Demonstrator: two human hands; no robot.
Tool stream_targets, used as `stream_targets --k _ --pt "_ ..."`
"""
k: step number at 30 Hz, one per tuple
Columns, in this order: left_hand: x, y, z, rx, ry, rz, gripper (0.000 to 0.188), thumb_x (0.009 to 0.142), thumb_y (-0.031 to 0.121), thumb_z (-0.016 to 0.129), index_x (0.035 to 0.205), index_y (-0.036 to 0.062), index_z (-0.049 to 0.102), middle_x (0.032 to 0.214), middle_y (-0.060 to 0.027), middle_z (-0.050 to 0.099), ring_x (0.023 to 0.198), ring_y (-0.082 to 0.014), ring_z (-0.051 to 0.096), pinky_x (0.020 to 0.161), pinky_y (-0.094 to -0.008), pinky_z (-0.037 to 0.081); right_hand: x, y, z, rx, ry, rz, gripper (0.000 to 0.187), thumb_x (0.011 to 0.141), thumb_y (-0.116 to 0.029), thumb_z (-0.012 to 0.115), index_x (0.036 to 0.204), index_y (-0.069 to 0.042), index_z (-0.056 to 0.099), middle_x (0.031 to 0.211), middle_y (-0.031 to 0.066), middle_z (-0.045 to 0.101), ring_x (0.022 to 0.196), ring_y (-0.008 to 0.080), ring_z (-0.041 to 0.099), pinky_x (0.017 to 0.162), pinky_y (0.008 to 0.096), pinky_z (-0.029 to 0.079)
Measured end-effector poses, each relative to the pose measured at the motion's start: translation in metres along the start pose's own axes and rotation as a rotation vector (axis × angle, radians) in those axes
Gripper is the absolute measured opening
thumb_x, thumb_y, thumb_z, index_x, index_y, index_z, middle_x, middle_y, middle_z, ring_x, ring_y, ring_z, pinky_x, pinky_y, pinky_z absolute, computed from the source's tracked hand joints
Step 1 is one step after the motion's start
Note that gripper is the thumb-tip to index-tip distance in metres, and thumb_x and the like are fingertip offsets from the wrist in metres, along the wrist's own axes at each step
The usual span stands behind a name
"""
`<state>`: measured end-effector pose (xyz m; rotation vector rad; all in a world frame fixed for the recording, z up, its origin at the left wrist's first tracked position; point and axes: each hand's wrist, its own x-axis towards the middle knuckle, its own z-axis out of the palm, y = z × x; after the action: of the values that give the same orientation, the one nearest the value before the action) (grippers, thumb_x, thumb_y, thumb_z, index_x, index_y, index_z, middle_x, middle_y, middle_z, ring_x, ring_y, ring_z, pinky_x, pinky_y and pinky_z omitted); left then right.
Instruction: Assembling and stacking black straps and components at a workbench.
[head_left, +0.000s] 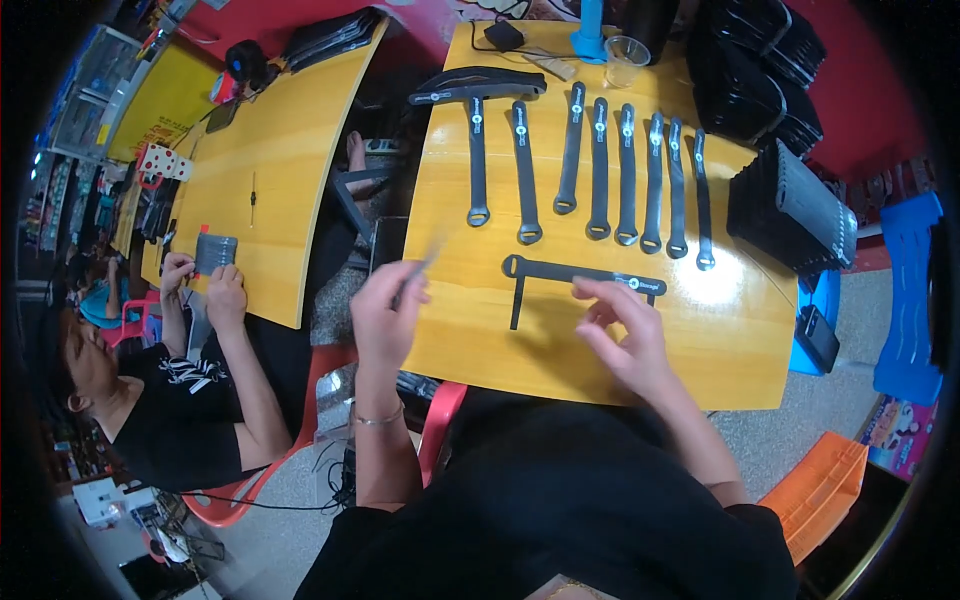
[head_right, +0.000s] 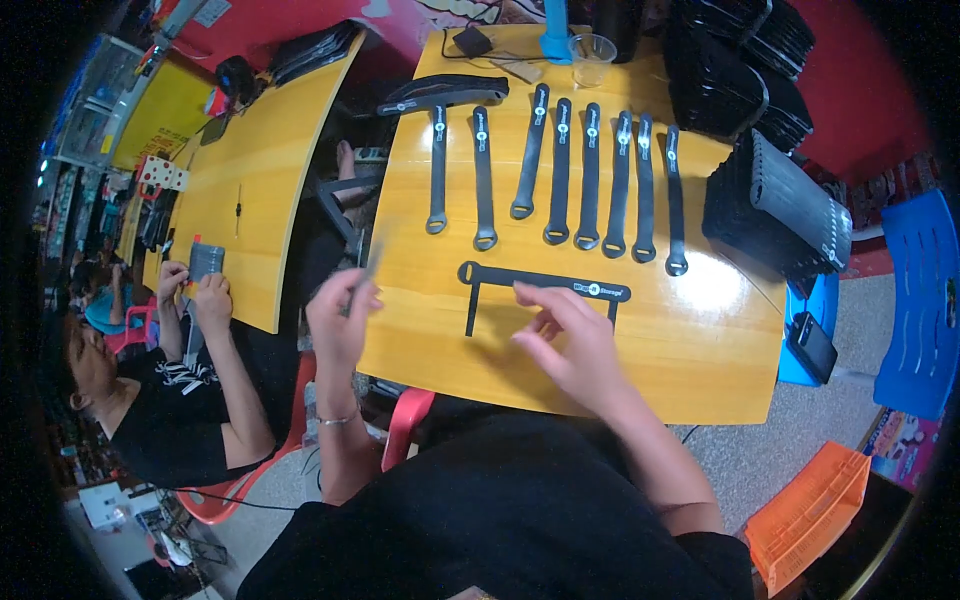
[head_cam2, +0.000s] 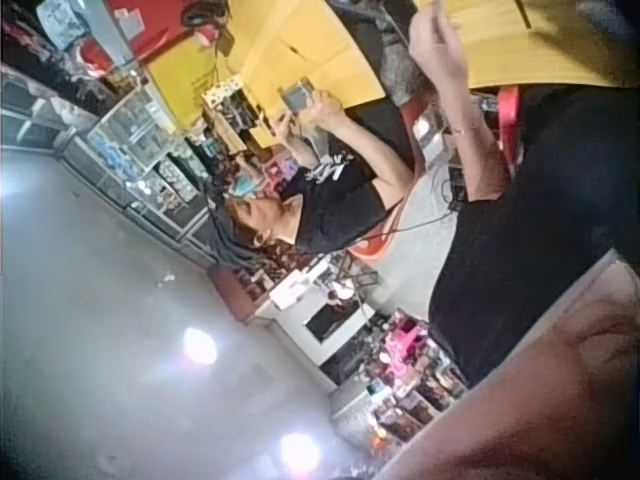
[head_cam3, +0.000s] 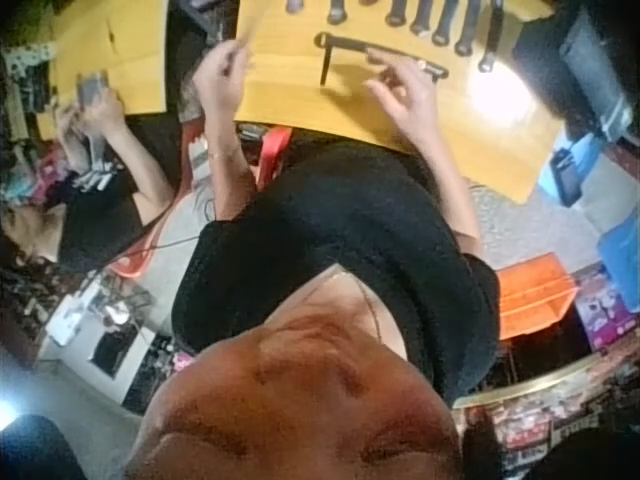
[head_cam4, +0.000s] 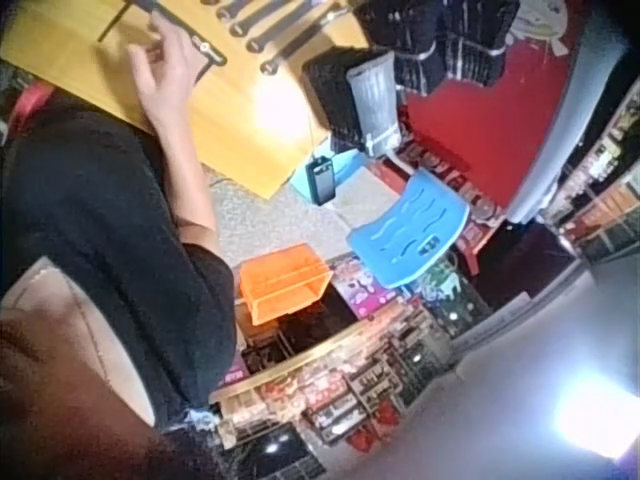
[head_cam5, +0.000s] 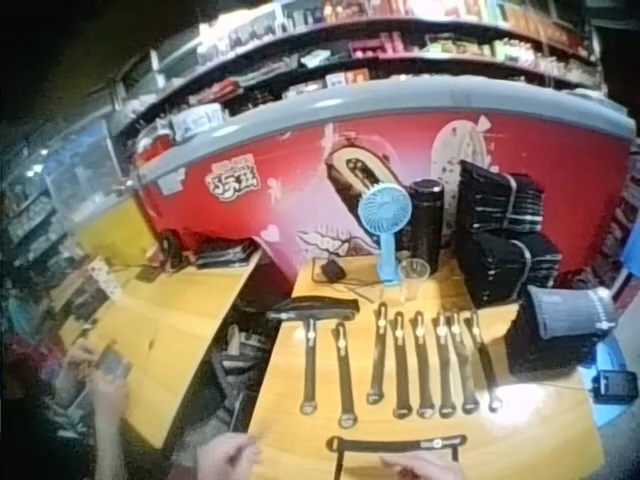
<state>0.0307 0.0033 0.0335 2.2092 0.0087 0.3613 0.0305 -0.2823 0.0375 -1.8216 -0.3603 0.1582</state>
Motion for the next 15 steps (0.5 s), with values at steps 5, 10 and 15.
stream_targets --k 5,10,15 --pt "-0.008 0.051 0.017 0.016 -0.467 0.226 0.015 0.078 0.001 0.064 0.093 0.0022 0.067 0.077 -0.0104 0.064 0.067 -0.0218 0.063 0.060 -0.0305 0.049 0.008 -0.010 0.006 0.550 0.096 0.023 0.044 0.077 0.000 0.069 0.119 -0.003 0.057 0.108 0.0100 0.062 0.075 0.0108 0.061 0.064 0.0233 0.049" --pt "-0.015 0.046 0.036 -0.034 -0.682 0.282 0.017 0.079 0.008 0.067 0.096 0.0042 0.068 0.079 -0.0099 0.064 0.071 -0.0263 0.063 0.063 -0.0317 0.050 -0.010 0.001 -0.016 0.189 -0.049 0.116 0.010 0.078 0.002 0.067 0.088 -0.002 0.068 0.084 0.0068 0.066 0.073 0.0104 0.062 0.062 0.0238 0.050" --pt "-0.010 0.032 0.035 -0.103 -0.629 0.166 0.015 0.081 0.005 0.065 0.096 0.0023 0.067 0.079 -0.0101 0.064 0.072 -0.0219 0.064 0.064 -0.0294 0.051 -0.030 0.017 -0.029 0.321 0.134 0.256 0.011 0.087 0.000 0.057 0.096 0.000 0.063 0.082 0.0052 0.062 0.068 0.0086 0.059 0.058 0.0203 0.049"
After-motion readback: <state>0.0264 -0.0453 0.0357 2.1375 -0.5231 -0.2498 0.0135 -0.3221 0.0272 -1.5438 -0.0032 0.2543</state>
